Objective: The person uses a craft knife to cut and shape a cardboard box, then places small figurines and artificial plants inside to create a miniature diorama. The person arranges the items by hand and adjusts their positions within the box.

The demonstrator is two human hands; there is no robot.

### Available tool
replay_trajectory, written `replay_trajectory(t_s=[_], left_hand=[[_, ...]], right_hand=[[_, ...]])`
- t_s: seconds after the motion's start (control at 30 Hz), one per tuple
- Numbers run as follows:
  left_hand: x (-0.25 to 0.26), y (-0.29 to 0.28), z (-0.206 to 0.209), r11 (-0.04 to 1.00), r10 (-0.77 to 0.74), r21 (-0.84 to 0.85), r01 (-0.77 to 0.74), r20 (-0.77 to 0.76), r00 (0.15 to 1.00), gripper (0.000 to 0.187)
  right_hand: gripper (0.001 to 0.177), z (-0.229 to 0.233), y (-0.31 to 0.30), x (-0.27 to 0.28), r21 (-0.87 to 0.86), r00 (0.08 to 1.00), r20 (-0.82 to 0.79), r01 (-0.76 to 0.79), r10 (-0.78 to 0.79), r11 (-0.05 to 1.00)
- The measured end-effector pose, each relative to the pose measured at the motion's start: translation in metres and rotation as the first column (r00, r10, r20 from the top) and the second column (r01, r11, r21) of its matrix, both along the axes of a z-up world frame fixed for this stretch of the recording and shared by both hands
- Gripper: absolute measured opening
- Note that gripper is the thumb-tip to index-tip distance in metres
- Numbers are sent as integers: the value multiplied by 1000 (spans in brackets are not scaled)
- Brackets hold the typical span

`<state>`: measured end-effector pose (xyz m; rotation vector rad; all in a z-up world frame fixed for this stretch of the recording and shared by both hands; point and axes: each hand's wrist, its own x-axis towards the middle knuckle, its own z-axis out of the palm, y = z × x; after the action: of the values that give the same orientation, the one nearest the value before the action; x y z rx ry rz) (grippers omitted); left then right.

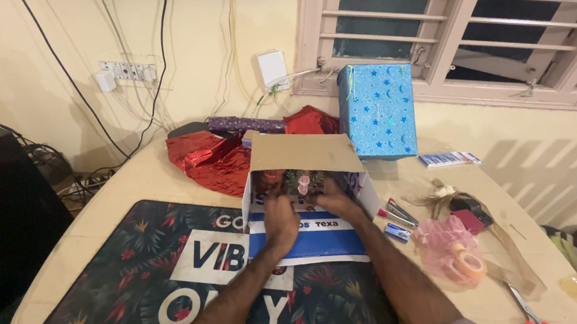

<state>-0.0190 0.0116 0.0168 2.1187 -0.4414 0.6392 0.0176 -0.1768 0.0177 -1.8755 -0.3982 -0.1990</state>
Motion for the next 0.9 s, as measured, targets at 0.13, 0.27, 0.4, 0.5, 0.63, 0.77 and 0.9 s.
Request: replay_trajectory(t_s=[0.13,0.27,0.4,0.5,0.63,0.77,0.9], left_hand=[[2,2,-1,991,-33,134,17,116,993,30],[1,1,1,964,-11,266,-20,112,994,31],[0,0,4,963,6,267,-34,104,995,32],[-1,1,6,963,11,266,-47,134,991,36],[1,2,7,955,6,296,-23,57,998,32],[2,0,4,951,8,310,-15,27,1000,29],[5,0,4,957,22,287,-43,75,997,34]], right_hand=[[26,5,4,-4,81,994,-109,-10,19,997],[24,4,6,-1,-14,996,-85,-14,12,1000],[27,0,1,4,-115,997,-72,14,-22,993],[29,-4,-2,9,-71,998,-58,-24,20,997],[32,-8,-5,15,-125,1000,18,-6,8,992],[31,-7,-3,12,-160,998,28,52,-49,986],[31,6,1,4,19,986,-117,-118,120,993]])
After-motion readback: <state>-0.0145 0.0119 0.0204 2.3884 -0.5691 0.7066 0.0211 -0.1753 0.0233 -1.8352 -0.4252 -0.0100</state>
